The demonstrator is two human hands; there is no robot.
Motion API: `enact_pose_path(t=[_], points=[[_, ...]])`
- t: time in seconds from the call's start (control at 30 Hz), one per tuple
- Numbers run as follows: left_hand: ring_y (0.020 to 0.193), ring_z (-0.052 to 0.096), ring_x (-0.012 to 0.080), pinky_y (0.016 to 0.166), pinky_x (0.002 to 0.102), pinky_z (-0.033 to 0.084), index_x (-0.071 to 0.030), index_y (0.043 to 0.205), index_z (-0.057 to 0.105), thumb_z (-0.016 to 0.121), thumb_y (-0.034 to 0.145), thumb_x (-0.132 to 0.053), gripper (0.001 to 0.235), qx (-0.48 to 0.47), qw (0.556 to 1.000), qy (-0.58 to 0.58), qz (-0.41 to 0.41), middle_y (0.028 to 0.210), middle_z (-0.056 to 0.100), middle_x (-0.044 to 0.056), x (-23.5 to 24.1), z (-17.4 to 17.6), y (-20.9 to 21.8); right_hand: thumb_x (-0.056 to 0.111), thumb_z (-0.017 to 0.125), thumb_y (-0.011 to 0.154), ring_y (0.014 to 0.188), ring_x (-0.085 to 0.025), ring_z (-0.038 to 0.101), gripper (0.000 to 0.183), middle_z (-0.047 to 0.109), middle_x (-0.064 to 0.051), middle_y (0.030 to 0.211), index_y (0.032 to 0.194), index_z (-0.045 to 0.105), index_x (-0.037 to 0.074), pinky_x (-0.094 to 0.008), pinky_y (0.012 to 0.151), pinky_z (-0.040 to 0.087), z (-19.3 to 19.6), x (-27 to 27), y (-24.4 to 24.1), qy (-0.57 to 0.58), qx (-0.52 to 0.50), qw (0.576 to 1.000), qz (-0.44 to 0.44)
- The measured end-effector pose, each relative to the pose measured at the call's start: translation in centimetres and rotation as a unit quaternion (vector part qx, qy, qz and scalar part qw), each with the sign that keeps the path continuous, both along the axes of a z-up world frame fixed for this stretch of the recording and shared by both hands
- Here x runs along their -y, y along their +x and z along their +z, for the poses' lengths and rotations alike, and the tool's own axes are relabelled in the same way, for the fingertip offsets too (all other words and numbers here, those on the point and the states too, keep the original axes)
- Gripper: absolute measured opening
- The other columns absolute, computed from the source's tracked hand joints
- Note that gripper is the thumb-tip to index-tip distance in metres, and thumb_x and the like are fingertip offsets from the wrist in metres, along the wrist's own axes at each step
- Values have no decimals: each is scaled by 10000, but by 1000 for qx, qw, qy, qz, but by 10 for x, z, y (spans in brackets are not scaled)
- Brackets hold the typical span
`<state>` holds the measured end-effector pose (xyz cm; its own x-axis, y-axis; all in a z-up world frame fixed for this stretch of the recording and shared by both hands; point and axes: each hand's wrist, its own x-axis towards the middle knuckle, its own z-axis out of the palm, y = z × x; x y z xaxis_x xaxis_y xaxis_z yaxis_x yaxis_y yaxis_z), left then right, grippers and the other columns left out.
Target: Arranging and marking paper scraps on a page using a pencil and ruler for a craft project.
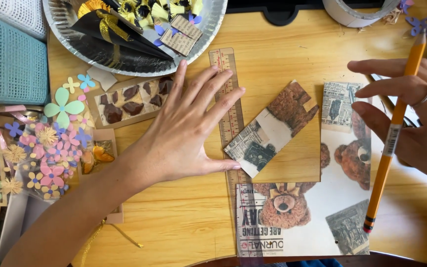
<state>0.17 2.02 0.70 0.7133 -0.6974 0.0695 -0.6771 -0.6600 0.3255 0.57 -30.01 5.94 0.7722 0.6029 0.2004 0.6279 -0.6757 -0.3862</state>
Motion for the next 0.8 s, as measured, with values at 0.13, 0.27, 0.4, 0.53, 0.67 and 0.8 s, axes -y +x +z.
enact_pose_path(t=[0.13, 0.27, 0.4, 0.53, 0.67, 0.8], points=[[1398, 209, 364, 1126, 612, 5, -84, 1440, 280, 670, 663, -780, 1114, 15, 1000, -4, 0, 1477, 265, 224, 1, -2, 0, 4, 644, 903, 1118, -397, 619, 170, 615, -257, 1263, 1021, 540, -61, -464, 906, 501, -3, -8, -5, 21, 0, 1000, 18], [1415, 190, 353, 1146, 572, 1, -82, 1451, 238, 591, 678, -843, 1141, 20, 1000, 4, 4, 1498, 234, 229, 2, -8, 0, -44, 656, 896, 1100, -354, 626, 175, 611, -247, 1260, 1037, 553, -32, -438, 931, 496, -13, -18, -16, 61, 7, 998, 10], [1428, 201, 325, 1163, 570, 15, -95, 1431, 253, 571, 739, -796, 1035, 11, 999, -35, 18, 1510, 207, 193, 4, 10, 4, -92, 664, 874, 1087, -352, 630, 207, 608, -252, 1261, 1038, 550, -39, -404, 876, 502, -13, -20, -21, 75, 3, 997, 23], [1266, 461, 257, 1032, 448, 407, -82, 1296, 438, 386, 909, -544, 604, -83, 952, -284, 73, 1369, 454, 142, -1, 62, 12, -58, 632, 894, 1159, -372, 624, 187, 603, -270, 1249, 1038, 514, -68, -418, 941, 519, -7, -20, -24, 82, -10, 996, 24], [347, 200, 62, 332, 223, 133, -175, 646, 412, 513, 1051, -473, 512, -166, 931, -130, 298, 439, 246, -88, -15, 126, 9, -121, 594, 916, 1109, -376, 630, 163, 587, -290, 1260, 1026, 482, -78, -421, 954, 539, -12, -16, -29, 112, -12, 993, 34], [471, 441, 159, 512, 354, 328, -97, 658, 602, 642, 968, -260, 353, -45, 987, 63, 142, 517, 525, 17, -54, 109, 3, -99, 588, 911, 1060, -357, 646, 151, 591, -285, 1245, 1025, 492, -76, -405, 908, 546, -6, -17, -33, 111, -10, 993, 41]])
